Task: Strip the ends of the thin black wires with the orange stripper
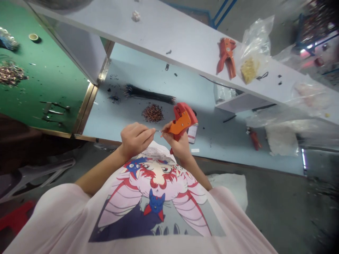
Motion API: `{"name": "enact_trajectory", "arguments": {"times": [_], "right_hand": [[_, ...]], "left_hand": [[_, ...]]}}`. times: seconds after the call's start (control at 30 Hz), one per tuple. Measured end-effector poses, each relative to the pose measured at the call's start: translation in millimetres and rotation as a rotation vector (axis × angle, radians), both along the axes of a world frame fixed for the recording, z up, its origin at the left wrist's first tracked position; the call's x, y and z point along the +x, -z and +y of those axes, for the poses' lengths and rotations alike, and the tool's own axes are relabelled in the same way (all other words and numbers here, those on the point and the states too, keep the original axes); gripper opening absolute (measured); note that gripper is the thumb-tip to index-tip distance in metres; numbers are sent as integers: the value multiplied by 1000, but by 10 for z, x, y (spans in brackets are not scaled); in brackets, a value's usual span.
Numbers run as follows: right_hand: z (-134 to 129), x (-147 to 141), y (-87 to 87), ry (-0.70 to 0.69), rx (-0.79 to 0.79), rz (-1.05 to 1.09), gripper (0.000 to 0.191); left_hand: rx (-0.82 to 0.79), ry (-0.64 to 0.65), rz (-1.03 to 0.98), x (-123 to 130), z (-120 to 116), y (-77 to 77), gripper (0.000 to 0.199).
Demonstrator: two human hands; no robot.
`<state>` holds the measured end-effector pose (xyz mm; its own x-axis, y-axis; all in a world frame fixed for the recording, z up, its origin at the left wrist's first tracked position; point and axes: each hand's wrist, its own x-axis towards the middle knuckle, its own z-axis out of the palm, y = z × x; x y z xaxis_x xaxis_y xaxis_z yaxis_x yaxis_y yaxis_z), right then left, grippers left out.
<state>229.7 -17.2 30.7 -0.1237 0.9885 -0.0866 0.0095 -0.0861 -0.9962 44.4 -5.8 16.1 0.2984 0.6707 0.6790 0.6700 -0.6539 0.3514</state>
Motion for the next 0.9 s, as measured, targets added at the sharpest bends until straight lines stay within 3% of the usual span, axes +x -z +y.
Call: {"name": "enact_trajectory", "arguments": {"times": [0.23,0.4,0.47,0.6,0.7,0.8,0.9], "right_hand": [[13,-81,-62,11,89,-119,11],[78,152,-49,262,108,-56,15],[127,278,-35,312,123,-68,14],[267,343,38,238,126,-301,15],[389,270,158,197,119,-533,33],[442,226,291,156,69,-507,52],[399,252,358,24,-34,-360,58]], "left_hand": [[-29,73,-7,45,-20,-10,8],[-195,-105,-209,-159,6,22,5],[-292,-108,-294,-244,23,24,5],[-414,-18,-388,-222,28,8,6],[-431,-9,-427,-108,12,-9,6],[-460,-8,-451,-45,-1,-20,6],[-482,-9,-469,-50,-3,-9,7]]}}
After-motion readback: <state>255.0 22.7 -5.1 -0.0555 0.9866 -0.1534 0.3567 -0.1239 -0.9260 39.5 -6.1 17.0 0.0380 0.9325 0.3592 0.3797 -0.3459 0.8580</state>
